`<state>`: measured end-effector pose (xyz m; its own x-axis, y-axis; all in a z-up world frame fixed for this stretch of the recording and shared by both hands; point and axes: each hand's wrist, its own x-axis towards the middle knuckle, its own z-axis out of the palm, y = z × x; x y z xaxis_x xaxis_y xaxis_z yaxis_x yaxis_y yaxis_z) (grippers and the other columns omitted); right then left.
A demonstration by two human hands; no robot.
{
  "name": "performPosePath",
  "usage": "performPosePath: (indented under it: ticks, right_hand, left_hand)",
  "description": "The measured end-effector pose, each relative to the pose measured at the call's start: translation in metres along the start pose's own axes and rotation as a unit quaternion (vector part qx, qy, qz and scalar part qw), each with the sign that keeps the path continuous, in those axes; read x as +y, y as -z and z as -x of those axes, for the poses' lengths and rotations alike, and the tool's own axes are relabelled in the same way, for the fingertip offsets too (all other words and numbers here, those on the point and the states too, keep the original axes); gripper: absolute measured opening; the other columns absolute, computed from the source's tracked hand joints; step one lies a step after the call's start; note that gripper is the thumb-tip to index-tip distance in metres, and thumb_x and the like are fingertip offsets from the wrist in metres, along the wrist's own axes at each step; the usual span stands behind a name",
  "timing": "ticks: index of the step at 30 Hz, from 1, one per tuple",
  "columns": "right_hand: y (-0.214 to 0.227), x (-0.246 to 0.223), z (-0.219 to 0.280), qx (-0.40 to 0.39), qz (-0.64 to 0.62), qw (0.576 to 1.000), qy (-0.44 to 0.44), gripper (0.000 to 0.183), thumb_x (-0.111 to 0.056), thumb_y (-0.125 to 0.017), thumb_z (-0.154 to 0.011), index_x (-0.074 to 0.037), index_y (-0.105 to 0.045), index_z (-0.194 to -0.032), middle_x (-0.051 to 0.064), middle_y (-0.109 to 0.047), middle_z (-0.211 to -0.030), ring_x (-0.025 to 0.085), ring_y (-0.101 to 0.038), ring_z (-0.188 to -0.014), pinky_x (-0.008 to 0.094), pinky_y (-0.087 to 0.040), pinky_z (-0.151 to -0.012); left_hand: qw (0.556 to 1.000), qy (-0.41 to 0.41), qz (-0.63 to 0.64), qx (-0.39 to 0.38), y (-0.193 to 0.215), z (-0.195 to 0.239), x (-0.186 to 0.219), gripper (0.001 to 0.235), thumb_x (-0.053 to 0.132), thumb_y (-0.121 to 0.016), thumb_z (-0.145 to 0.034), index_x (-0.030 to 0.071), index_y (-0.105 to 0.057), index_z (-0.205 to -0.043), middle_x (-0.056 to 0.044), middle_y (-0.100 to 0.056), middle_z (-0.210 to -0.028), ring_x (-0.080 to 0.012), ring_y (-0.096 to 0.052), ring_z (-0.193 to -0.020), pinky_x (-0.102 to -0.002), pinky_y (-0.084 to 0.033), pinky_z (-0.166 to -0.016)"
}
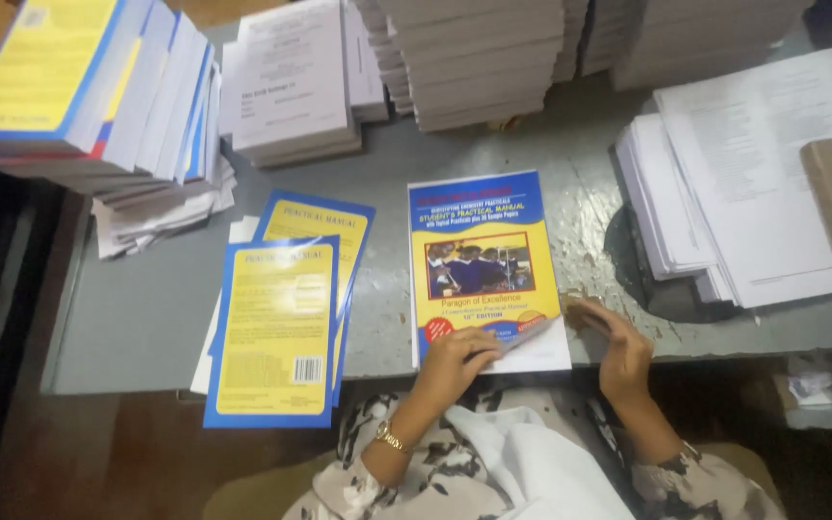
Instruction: Assembling manuals by collating printed covers with internal pages and stacking the finished sets.
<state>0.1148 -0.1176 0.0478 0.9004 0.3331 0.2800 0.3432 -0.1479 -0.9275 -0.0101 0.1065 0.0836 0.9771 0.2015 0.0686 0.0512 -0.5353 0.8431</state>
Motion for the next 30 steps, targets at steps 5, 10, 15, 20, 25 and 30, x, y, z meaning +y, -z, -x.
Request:
performPosePath:
  ticks: [5, 10, 15, 20, 25, 30]
  right_hand:
    - [0.004, -0.016, -0.014, -0.004, 0.153, 0.988, -0.024, 0.048, -0.035, -0.042, -0.110, 0.001, -0.073, -0.121, 0.022, -0.075, -0.114, 0.038, -0.071, -0.109, 0.050, -0.057, -0.094]
    - [-0.019, -0.064, -0.057, -0.036, 0.263, 0.962, -0.059, 0.021, -0.017, -0.062, -0.107, -0.009, -0.077, -0.120, 0.014, -0.077, -0.116, 0.031, -0.071, -0.111, 0.046, -0.052, -0.101]
    - [-0.127, -0.064, -0.112, -0.076, 0.083, 0.990, -0.085, 0.045, 0.000, -0.054, -0.097, 0.003, -0.059, -0.142, 0.031, -0.061, -0.137, 0.046, -0.052, -0.135, 0.057, -0.036, -0.118]
    - [-0.215, 0.041, -0.120, -0.062, 0.337, 0.916, 0.208, 0.055, -0.031, -0.052, -0.100, -0.008, -0.047, -0.150, 0.029, -0.043, -0.153, 0.046, -0.040, -0.143, 0.056, -0.028, -0.120]
    - [-0.205, 0.013, -0.103, -0.103, 0.449, 0.859, 0.224, 0.061, -0.043, -0.045, -0.104, -0.013, -0.044, -0.157, 0.028, -0.032, -0.164, 0.046, -0.028, -0.151, 0.061, -0.024, -0.121]
    - [-0.193, -0.030, -0.107, -0.196, 0.411, 0.887, 0.078, 0.057, -0.046, -0.038, -0.108, -0.019, -0.042, -0.159, 0.021, -0.029, -0.168, 0.036, -0.017, -0.158, 0.054, -0.007, -0.126]
  left_hand:
    - [0.978, 0.091, 0.141, 0.126, -0.034, 0.009, -0.072, 0.018, 0.021, -0.083, -0.089, 0.007, -0.076, -0.097, -0.007, -0.076, -0.094, -0.0241, -0.076, -0.094, -0.031, -0.062, -0.079]
    - [0.925, 0.125, 0.277, 0.227, -0.029, 0.028, -0.082, 0.020, 0.012, -0.085, -0.087, 0.000, -0.068, -0.088, -0.008, -0.070, -0.090, -0.0160, -0.068, -0.084, -0.030, -0.060, -0.074]
    - [0.846, 0.223, 0.356, 0.328, -0.008, 0.047, -0.062, 0.024, 0.024, -0.072, -0.097, 0.005, -0.061, -0.105, -0.006, -0.064, -0.093, -0.0155, -0.064, -0.081, -0.029, -0.058, -0.069]
    - [0.837, 0.160, 0.255, 0.458, 0.021, 0.073, -0.067, 0.036, 0.014, -0.067, -0.092, 0.002, -0.059, -0.125, -0.014, -0.073, -0.113, -0.0232, -0.071, -0.101, -0.034, -0.059, -0.088]
    - [0.803, 0.046, 0.186, 0.564, 0.072, 0.095, -0.076, 0.088, 0.002, -0.062, -0.093, -0.002, -0.003, -0.157, -0.033, -0.035, -0.154, -0.0336, -0.052, -0.129, -0.045, -0.047, -0.108]
    - [0.797, 0.307, 0.219, 0.472, 0.174, 0.078, -0.001, 0.100, 0.020, -0.087, -0.081, 0.020, -0.027, -0.161, -0.031, -0.057, -0.136, -0.0389, -0.052, -0.137, -0.046, -0.048, -0.112]
